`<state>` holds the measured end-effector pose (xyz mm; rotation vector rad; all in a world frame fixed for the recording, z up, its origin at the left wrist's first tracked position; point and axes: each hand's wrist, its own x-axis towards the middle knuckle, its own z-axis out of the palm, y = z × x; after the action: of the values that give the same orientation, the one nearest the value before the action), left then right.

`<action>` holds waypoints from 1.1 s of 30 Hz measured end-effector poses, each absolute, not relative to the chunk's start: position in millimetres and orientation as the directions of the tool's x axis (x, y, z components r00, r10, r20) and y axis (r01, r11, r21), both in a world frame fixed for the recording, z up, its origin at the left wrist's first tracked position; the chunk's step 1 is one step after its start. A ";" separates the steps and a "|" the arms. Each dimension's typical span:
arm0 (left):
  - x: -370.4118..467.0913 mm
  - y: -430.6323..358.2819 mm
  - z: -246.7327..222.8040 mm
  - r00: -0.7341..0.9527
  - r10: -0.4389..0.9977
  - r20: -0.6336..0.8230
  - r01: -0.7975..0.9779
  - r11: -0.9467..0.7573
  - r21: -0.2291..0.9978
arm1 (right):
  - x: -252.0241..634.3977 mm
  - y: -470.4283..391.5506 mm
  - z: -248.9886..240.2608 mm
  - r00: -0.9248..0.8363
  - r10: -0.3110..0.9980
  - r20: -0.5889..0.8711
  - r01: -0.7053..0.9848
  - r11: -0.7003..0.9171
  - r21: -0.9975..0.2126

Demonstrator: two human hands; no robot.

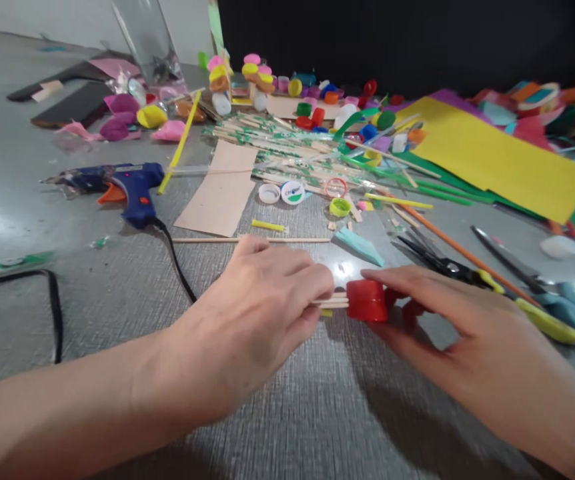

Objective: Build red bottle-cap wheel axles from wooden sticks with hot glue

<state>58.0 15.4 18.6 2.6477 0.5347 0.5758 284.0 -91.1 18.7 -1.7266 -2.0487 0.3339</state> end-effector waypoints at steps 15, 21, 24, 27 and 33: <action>61.5 19.0 19.1 0.864 0.415 0.284 0.248 -0.843 0.477 | 291.6 -91.3 18.1 -0.206 0.963 0.172 0.868 0.261 -0.422; 59.7 19.9 19.2 0.871 0.400 0.286 0.239 -0.853 0.465 | 290.3 -89.4 20.6 -0.202 0.967 0.156 0.841 0.253 -0.479; 59.4 20.4 18.5 0.870 0.410 0.273 0.252 -0.847 0.468 | 289.9 -88.2 22.3 -0.186 0.973 0.138 0.826 0.231 -0.514; 59.8 20.9 17.8 0.865 0.418 0.277 0.250 -0.838 0.485 | 290.4 -87.8 22.6 -0.181 0.975 0.126 0.820 0.221 -0.529; 60.6 21.7 16.1 0.857 0.415 0.305 0.233 -0.841 0.487 | 291.0 -88.4 20.1 -0.183 0.973 0.138 0.828 0.228 -0.513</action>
<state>60.6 21.7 16.1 2.5900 0.4773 0.5623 291.0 -88.4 20.1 -1.6550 -2.0760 0.4527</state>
